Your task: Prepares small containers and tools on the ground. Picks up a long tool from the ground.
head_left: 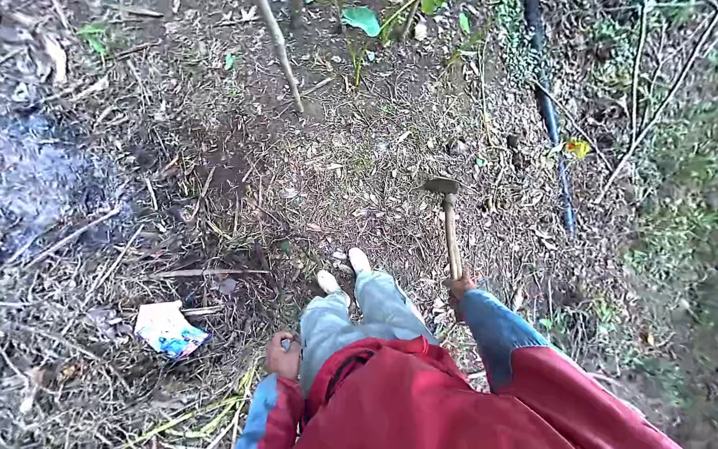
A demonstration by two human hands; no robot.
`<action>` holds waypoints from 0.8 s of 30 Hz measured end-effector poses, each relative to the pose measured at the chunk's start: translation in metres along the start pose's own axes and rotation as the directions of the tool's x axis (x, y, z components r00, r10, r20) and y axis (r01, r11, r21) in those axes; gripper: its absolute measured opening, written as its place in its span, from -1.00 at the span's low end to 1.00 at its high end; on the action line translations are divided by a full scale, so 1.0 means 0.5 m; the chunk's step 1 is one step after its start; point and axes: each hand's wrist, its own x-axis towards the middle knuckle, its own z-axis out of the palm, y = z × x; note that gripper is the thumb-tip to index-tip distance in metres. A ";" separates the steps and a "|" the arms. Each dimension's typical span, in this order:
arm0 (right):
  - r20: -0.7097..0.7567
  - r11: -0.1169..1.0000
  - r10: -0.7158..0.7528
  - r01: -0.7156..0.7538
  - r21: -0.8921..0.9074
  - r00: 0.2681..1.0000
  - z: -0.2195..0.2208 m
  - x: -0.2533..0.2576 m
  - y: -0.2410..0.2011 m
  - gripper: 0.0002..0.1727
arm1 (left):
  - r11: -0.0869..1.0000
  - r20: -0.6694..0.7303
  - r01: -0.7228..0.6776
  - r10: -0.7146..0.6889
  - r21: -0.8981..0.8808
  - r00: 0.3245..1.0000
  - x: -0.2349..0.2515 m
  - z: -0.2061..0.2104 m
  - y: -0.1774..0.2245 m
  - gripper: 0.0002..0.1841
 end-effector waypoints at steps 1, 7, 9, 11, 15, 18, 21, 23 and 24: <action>-0.002 1.000 0.022 -0.022 0.016 1.000 0.008 -0.003 0.021 -0.08 | 0.998 0.042 -0.042 0.040 0.046 0.998 0.013 0.013 0.006 -0.63; -0.050 0.998 0.064 -0.063 0.021 0.997 0.079 -0.003 0.080 -0.08 | 0.862 0.434 -0.219 0.000 0.457 0.901 0.117 0.130 -0.017 -0.52; -0.027 0.997 0.024 -0.022 0.069 0.999 0.096 0.032 0.045 -0.08 | 0.791 0.477 -0.258 -0.049 0.555 0.877 0.130 0.164 -0.009 -0.52; 0.002 0.979 -0.053 0.052 0.195 0.999 0.118 0.091 -0.002 -0.05 | 0.754 0.511 -0.289 -0.071 0.590 0.857 0.145 0.212 -0.017 -0.50; 0.088 0.927 -0.196 0.155 0.340 0.977 0.197 0.293 -0.113 -0.03 | 0.702 0.576 -0.391 -0.033 0.595 0.817 0.207 0.313 -0.081 -0.49; 0.125 0.961 -0.212 0.184 0.204 0.969 0.229 0.476 -0.191 -0.14 | 0.667 0.564 -0.457 0.066 0.588 0.823 0.244 0.385 -0.113 -0.55; 0.055 0.946 -0.267 0.250 0.209 0.962 0.241 0.659 -0.254 -0.18 | 0.656 0.599 -0.524 0.134 0.543 0.789 0.274 0.443 -0.118 -0.60; -0.071 0.860 -0.300 0.301 0.413 0.951 0.247 0.745 -0.325 -0.12 | 0.673 0.590 -0.506 0.127 0.539 0.798 0.292 0.455 -0.100 -0.61; -0.158 0.765 -0.302 0.338 0.547 0.940 0.253 0.787 -0.368 -0.10 | 0.692 0.575 -0.483 0.120 0.536 0.810 0.296 0.454 -0.097 -0.61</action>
